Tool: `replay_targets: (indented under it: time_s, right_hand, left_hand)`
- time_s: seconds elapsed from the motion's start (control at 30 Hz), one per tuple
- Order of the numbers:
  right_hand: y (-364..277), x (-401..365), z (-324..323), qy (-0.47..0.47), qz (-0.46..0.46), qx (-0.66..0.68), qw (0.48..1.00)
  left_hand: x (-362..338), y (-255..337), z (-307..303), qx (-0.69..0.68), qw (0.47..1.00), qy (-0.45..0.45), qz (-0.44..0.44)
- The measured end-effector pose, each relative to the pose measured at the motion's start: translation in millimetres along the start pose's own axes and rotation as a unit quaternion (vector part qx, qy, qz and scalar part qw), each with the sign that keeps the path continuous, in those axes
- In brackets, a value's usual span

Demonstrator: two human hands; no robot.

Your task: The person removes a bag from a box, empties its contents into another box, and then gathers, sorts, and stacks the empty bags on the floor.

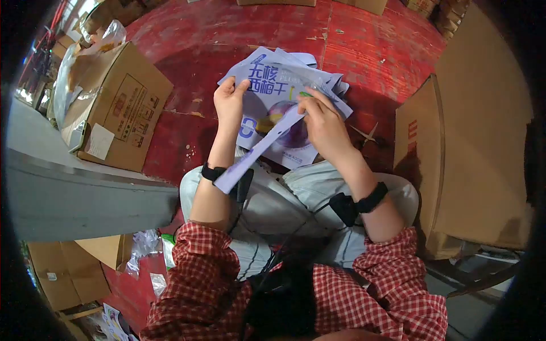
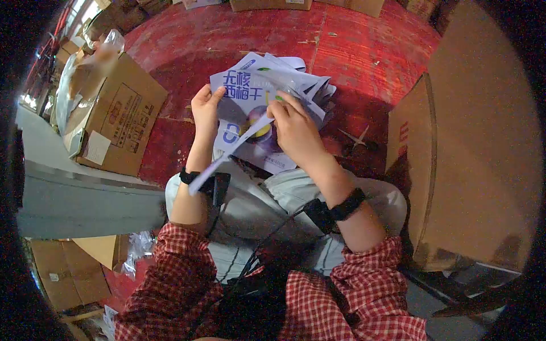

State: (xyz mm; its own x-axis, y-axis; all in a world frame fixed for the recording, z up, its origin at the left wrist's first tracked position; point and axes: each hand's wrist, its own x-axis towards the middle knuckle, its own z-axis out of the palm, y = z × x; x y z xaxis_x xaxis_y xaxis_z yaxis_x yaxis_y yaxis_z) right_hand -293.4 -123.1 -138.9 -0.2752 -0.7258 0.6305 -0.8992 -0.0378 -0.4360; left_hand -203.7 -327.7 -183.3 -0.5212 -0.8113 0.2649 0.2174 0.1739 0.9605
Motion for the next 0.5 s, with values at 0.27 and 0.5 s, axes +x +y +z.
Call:
replay_targets:
  time_s: [0.27, 0.5]
  right_hand:
    - [13, 10, -23, 0.052, 0.024, -0.038, 0.998]
    - [6, 5, -13, 0.015, -0.003, -0.077, 0.997]
  left_hand:
    - [-4, 13, 4, -0.025, 0.997, -0.070, 0.007]
    - [-7, 20, 2, -0.006, 0.997, -0.074, -0.007]
